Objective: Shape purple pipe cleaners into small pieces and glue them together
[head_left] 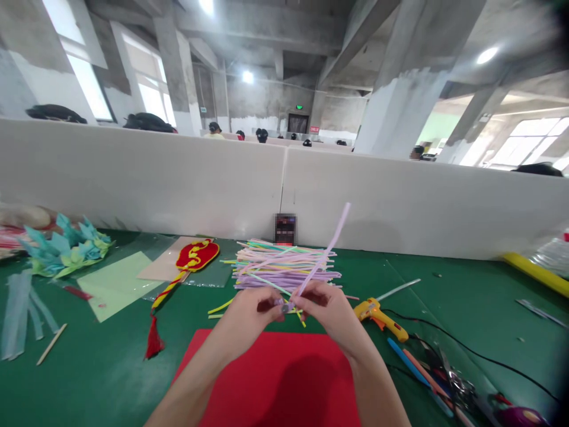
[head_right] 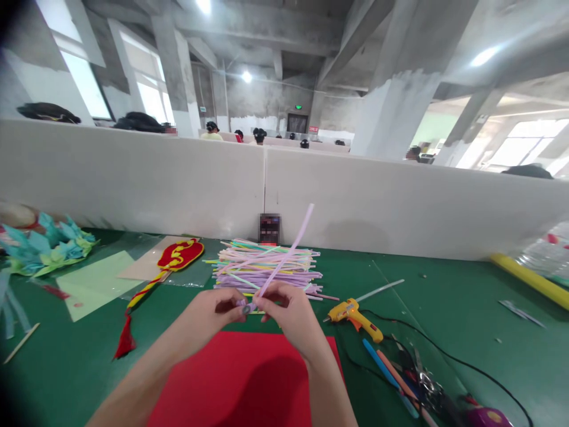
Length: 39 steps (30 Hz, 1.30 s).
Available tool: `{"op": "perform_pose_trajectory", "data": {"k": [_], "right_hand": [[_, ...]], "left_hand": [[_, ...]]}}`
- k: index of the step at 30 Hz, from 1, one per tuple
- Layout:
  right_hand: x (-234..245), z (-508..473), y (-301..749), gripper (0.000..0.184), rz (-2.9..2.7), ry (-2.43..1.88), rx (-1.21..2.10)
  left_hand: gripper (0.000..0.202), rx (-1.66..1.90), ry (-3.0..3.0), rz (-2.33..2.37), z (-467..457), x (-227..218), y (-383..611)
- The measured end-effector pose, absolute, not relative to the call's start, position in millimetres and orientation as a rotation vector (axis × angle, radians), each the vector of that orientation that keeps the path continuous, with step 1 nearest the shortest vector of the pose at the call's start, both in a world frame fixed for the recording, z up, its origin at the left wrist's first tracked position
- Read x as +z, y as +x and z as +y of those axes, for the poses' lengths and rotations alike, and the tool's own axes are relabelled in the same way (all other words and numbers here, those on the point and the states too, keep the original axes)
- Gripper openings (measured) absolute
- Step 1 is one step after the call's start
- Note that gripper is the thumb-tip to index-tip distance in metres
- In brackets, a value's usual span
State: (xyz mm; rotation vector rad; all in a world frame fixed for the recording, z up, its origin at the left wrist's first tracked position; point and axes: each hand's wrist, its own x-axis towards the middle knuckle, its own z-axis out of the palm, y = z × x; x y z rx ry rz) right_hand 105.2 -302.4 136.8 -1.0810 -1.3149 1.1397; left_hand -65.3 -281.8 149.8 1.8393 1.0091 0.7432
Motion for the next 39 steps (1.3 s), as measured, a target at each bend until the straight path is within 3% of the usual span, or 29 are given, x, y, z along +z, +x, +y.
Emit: {"op": "perform_pose_trajectory", "data": {"k": [11,16,21,26,31,39], "right_hand": [[135.3,-306.1,109.6,0.011,-1.409,-1.151,1.157],[133.1,-301.7,103.6,0.008,-1.29,-1.206,0.715],[135.2,-305.8,83.5,0.014,-1.425,-1.156,0.398],[134.6,-306.6,81.3,0.007,-1.274,-1.106,0.674],[139.1,-307.5,92.8,0.014,-1.255,-1.012,0.955],[143.7,-309.1,98.0,0.021,-1.109,-1.01,1.176]], "left_hand": [[0.014,0.692,1.957,1.002,-281.9,143.1,-60.7],[0.03,1.174,2.103,1.228,-293.0,149.5,-50.9],[0.029,1.17,2.144,1.108,-307.5,148.8,-40.0],[0.03,1.36,2.045,1.303,-299.3,145.2,-45.0],[0.024,0.903,2.083,1.092,-291.1,150.8,-55.9],[0.025,0.898,2.085,1.049,-288.2,155.1,-62.1]]}}
